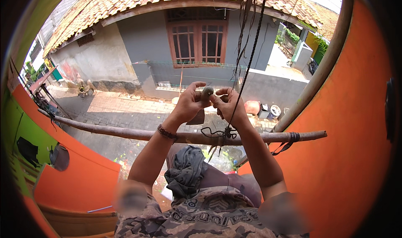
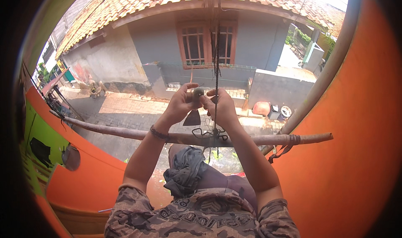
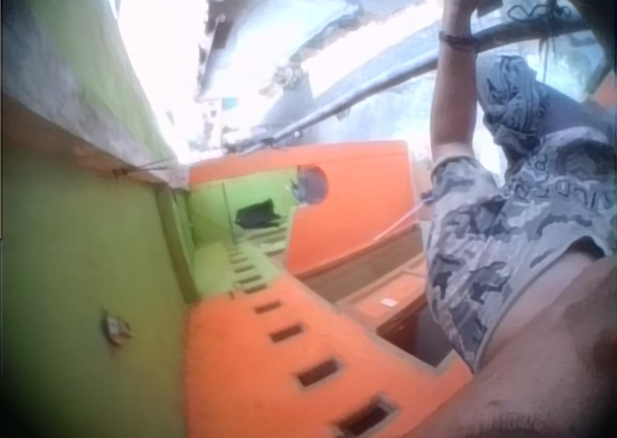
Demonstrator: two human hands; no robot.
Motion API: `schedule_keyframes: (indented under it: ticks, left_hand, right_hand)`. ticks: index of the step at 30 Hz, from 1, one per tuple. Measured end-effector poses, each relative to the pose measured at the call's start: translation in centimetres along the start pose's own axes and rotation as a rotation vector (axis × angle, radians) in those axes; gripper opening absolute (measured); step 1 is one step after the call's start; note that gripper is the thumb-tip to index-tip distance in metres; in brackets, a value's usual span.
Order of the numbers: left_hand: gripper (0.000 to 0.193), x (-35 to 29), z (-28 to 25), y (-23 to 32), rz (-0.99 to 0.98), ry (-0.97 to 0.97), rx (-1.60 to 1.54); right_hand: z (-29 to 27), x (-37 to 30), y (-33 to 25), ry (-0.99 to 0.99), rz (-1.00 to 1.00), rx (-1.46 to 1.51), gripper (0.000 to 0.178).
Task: The person scrapes a green-painted wall section above an orange wall using a metal scraper. They repeatedly remove loose paint or debris from the upper wall area while standing on a bamboo scaffold. The person briefly wipes their face with a cloth and adjusts the head-mounted camera before resuming scraping.
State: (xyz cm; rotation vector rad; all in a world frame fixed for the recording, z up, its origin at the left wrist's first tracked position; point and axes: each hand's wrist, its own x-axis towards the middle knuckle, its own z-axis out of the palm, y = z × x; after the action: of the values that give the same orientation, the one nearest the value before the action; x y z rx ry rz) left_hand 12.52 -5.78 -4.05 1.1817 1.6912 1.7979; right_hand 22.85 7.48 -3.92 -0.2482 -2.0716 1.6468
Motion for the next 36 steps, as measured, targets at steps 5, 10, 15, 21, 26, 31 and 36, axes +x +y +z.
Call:
schedule_keyframes:
  ticks: [5, 10, 15, 21, 26, 31, 36]
  left_hand:
    - [0.044, -0.3, 0.8, 0.4, 0.082, -0.052, 0.123]
    - [0.033, -0.4, 1.0, 0.2, 0.08, -0.083, 0.21]
    - [0.031, -0.3, 1.6, 0.3, 0.099, -0.085, 0.288]
    - [0.04, 0.3, 1.4, -1.1, -0.11, -0.232, -0.037]
    - [0.039, 0.0, 2.2, -1.0, -0.13, -0.267, 0.052]
    - [0.04, -0.3, 2.6, -0.2, -0.038, -0.3, 0.191]
    - [0.038, -0.8, 3.2, 0.3, -0.032, -0.251, 0.253]
  right_hand:
    - [-1.8, 0.8, 0.0, -0.266, 0.255, 0.457, 0.051]
    - [-2.3, 1.5, -0.7, -0.132, 0.238, 0.129, 0.043]
    - [-3.3, 2.8, 0.6, -0.066, 0.129, 0.492, 0.019]
    - [-3.4, 2.9, 0.8, 0.116, 0.032, 0.512, 0.026]
    - [-3.5, 1.7, 0.6, 0.155, -0.076, 0.556, 0.025]
    - [-3.9, 0.4, 0.1, 0.146, -0.188, 0.504, 0.021]
    - [-4.0, -0.2, -0.8, 0.144, -0.226, 0.374, 0.021]
